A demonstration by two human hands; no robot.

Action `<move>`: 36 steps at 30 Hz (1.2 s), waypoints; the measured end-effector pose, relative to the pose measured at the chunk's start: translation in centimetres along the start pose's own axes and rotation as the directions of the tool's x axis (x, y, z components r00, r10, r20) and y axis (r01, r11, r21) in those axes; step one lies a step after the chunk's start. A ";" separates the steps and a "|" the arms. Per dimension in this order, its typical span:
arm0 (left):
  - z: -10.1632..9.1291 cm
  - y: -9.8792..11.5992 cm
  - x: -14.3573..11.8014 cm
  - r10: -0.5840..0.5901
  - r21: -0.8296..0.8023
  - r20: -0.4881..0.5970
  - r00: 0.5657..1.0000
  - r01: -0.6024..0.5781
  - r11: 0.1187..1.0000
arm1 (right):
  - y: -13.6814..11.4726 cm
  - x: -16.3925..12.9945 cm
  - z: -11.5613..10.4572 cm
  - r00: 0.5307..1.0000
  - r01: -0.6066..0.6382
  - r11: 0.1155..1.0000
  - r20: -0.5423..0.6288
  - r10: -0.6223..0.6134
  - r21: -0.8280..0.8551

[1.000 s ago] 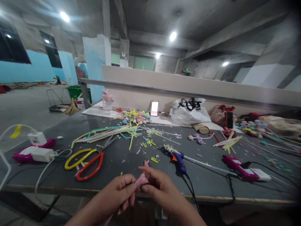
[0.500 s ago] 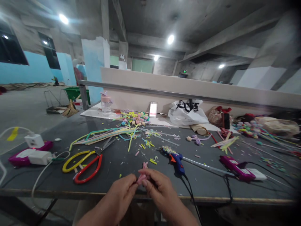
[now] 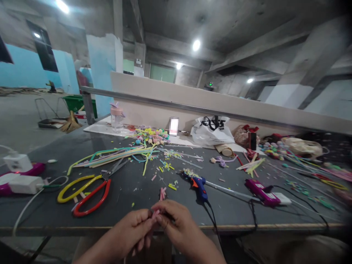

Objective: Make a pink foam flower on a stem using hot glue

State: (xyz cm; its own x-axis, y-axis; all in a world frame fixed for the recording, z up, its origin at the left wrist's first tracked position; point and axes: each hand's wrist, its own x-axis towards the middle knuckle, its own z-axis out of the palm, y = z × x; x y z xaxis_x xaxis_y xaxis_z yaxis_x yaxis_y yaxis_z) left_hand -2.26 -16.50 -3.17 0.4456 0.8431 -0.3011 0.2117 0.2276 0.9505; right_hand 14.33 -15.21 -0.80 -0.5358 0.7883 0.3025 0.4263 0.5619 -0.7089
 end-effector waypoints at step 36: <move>-3.6 0.5 1.8 0.123 -0.672 -0.114 0.986 -0.167 0.721 | 5.3 7.5 -2.5 0.982 -0.148 0.918 -0.164 0.093 -0.368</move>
State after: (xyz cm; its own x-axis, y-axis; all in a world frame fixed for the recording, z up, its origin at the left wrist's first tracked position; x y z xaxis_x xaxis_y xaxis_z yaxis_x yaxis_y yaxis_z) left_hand -4.46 -13.12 -2.95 0.3664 0.9145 -0.1715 -0.5065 0.3507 0.7877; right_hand 14.42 -5.71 -0.72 -0.3671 0.8673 0.3360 0.7391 0.4914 -0.4607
